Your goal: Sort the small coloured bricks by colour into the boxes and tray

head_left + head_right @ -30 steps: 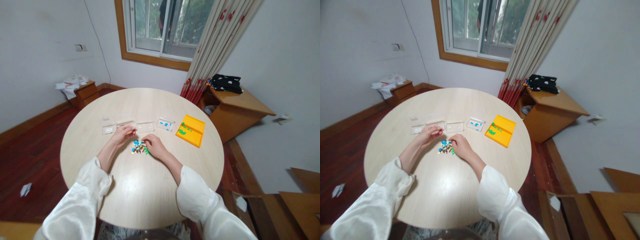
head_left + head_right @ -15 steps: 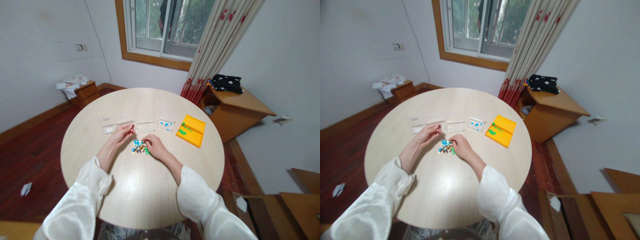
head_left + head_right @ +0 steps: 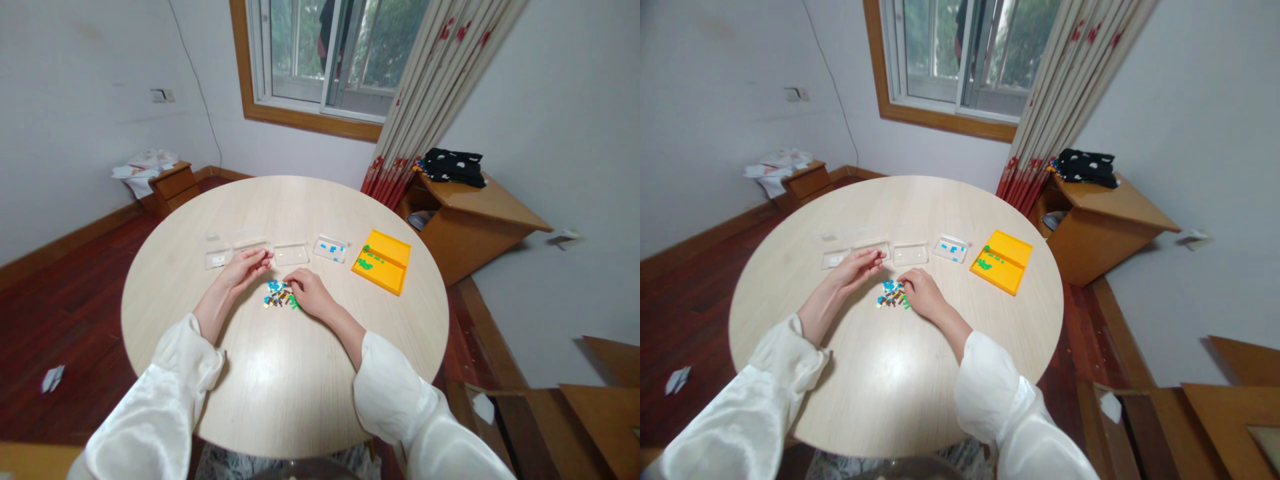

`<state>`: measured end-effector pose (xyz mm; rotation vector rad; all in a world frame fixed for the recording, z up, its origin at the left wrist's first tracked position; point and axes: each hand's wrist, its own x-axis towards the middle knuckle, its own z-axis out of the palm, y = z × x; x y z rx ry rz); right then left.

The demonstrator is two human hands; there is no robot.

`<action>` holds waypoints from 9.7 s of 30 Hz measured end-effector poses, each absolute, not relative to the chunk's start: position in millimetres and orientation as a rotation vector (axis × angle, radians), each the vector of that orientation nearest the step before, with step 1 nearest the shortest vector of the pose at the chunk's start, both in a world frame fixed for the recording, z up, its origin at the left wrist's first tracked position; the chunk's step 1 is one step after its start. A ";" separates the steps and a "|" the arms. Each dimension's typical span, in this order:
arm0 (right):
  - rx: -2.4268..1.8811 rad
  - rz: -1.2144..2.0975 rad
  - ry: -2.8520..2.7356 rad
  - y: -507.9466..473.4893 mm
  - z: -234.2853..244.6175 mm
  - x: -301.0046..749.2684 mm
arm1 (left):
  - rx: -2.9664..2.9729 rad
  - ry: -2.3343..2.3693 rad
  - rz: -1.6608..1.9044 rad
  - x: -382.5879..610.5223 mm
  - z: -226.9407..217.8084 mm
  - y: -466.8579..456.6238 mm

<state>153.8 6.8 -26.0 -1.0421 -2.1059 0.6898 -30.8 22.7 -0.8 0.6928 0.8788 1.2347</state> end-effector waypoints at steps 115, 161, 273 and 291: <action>-1.044 0.600 -2.228 6.4 -26.1 155.8 | 1.863 2.204 0.937 -54.7 -3.2 30.5; -1.309 0.371 -2.373 13.1 -18.6 163.4 | 2.269 1.419 0.469 -37.1 -1.3 21.5; -0.975 0.866 -1.705 14.1 -15.7 158.8 | 1.514 1.145 1.129 -0.1 -10.2 17.1; -0.981 0.930 -1.668 14.1 -17.2 158.1 | 1.553 1.124 1.126 0.5 -10.1 16.2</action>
